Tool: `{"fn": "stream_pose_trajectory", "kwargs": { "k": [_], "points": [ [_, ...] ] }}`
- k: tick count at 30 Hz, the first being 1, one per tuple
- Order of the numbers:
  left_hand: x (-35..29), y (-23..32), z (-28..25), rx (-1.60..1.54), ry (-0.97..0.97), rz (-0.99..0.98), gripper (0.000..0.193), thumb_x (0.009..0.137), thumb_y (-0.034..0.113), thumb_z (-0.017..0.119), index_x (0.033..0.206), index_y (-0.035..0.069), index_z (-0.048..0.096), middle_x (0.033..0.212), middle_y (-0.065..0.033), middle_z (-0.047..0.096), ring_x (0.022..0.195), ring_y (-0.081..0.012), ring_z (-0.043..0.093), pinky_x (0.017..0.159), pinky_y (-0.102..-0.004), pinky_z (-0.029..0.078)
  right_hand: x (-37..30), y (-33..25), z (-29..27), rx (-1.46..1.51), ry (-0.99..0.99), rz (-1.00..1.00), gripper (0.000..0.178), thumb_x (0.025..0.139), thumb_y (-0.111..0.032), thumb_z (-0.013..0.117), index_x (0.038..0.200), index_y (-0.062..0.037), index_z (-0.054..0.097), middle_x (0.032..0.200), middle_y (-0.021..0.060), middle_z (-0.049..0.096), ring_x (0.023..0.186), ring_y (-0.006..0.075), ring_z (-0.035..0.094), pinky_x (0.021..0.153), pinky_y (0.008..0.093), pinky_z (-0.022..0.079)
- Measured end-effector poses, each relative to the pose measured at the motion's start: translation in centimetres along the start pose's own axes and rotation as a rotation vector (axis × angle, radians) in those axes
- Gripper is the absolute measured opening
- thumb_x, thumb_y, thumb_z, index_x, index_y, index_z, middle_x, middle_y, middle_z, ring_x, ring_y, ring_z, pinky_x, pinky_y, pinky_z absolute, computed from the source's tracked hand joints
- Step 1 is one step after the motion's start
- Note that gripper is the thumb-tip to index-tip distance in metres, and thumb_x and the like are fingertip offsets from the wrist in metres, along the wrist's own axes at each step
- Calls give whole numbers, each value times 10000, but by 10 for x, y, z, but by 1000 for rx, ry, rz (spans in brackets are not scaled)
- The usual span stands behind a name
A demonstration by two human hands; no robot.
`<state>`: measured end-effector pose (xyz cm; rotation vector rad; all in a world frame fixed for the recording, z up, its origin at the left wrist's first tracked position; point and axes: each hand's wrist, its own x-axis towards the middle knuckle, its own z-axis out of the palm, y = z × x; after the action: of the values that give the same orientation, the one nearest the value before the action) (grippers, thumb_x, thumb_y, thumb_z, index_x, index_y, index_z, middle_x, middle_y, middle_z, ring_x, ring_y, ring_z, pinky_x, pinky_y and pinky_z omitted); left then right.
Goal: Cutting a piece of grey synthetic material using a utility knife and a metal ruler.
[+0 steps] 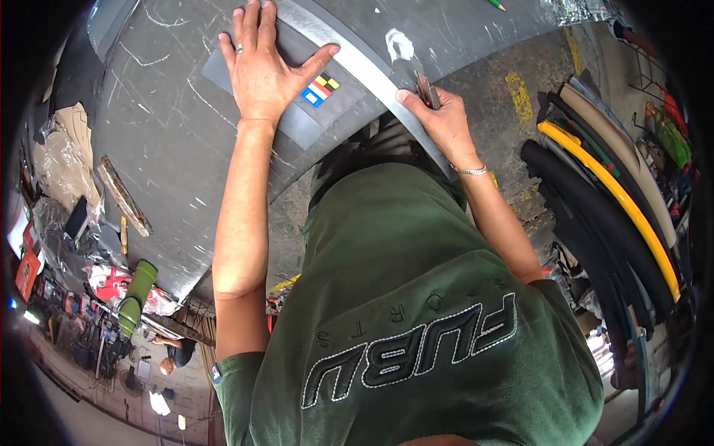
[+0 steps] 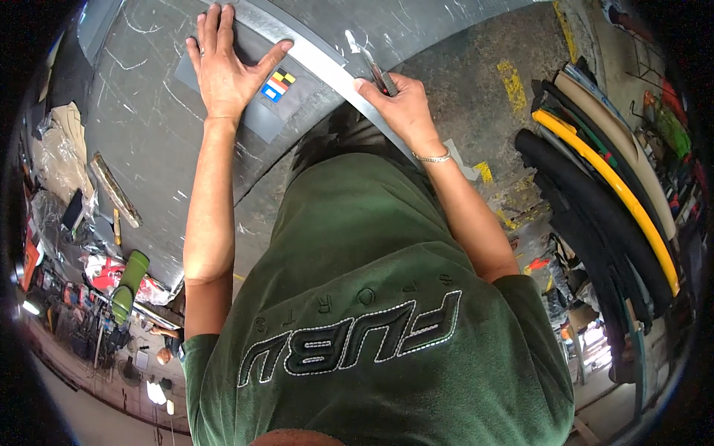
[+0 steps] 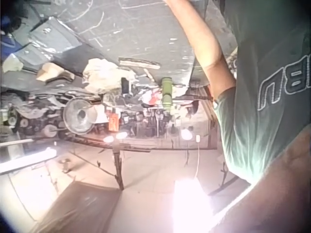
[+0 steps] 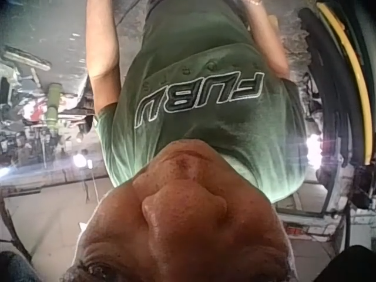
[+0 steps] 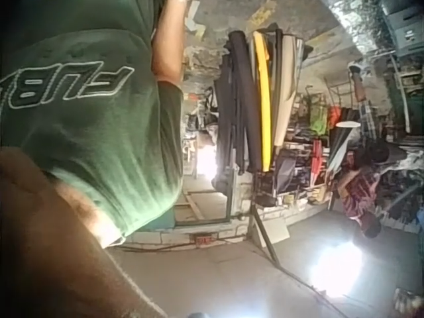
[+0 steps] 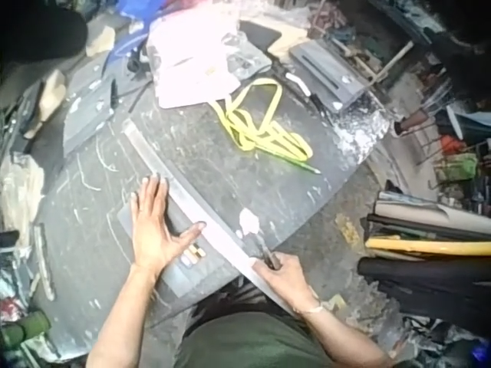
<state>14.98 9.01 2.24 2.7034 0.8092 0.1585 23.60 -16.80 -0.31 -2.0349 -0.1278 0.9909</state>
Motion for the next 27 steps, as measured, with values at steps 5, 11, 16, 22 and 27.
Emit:
{"fn": "stream_pose_trajectory", "kwargs": {
  "k": [5, 11, 16, 22, 27],
  "points": [
    [-1, -2, 2, 26, -6, -8, 1109, 662, 543, 883, 1519, 6, 426, 1598, -227, 388, 1512, -411, 314, 1253, -573, 186, 2, 2, 0, 40, -13, -19, 432, 850, -447, 828, 891, -19, 780, 603, -45, 510, 607, 67, 445, 561, 280, 397],
    [0, -2, 4, 30, 15, 4, 1109, 661, 549, 883, 1517, 10, 429, 1595, -228, 392, 1504, -421, 322, 1254, -570, 187, 5, 8, 0, 18, -23, -32, 443, 849, -452, 830, 909, -15, 786, 619, -36, 549, 609, 78, 467, 571, 279, 412],
    [0, -2, 4, 23, 25, 8, 1112, 661, 553, 882, 1514, 0, 431, 1590, -241, 392, 1497, -434, 325, 1253, -573, 188, 5, 6, -1, 27, -29, -24, 440, 851, -445, 827, 933, -14, 791, 634, -31, 581, 618, 78, 492, 583, 284, 432],
    [0, -3, 4, 21, 30, 11, 1112, 661, 558, 880, 1509, -7, 438, 1587, -244, 395, 1494, -439, 329, 1254, -572, 187, 3, 1, -3, 21, -36, -30, 422, 857, -430, 823, 943, -18, 793, 645, -33, 599, 627, 69, 503, 589, 277, 438],
    [-1, 0, 4, 22, 19, -1, 1114, 658, 560, 880, 1508, -9, 440, 1585, -245, 397, 1495, -435, 330, 1254, -571, 186, 2, 7, -3, 9, -33, -26, 421, 858, -427, 823, 951, -17, 793, 641, -32, 596, 626, 69, 501, 591, 276, 437]
  ]
}}
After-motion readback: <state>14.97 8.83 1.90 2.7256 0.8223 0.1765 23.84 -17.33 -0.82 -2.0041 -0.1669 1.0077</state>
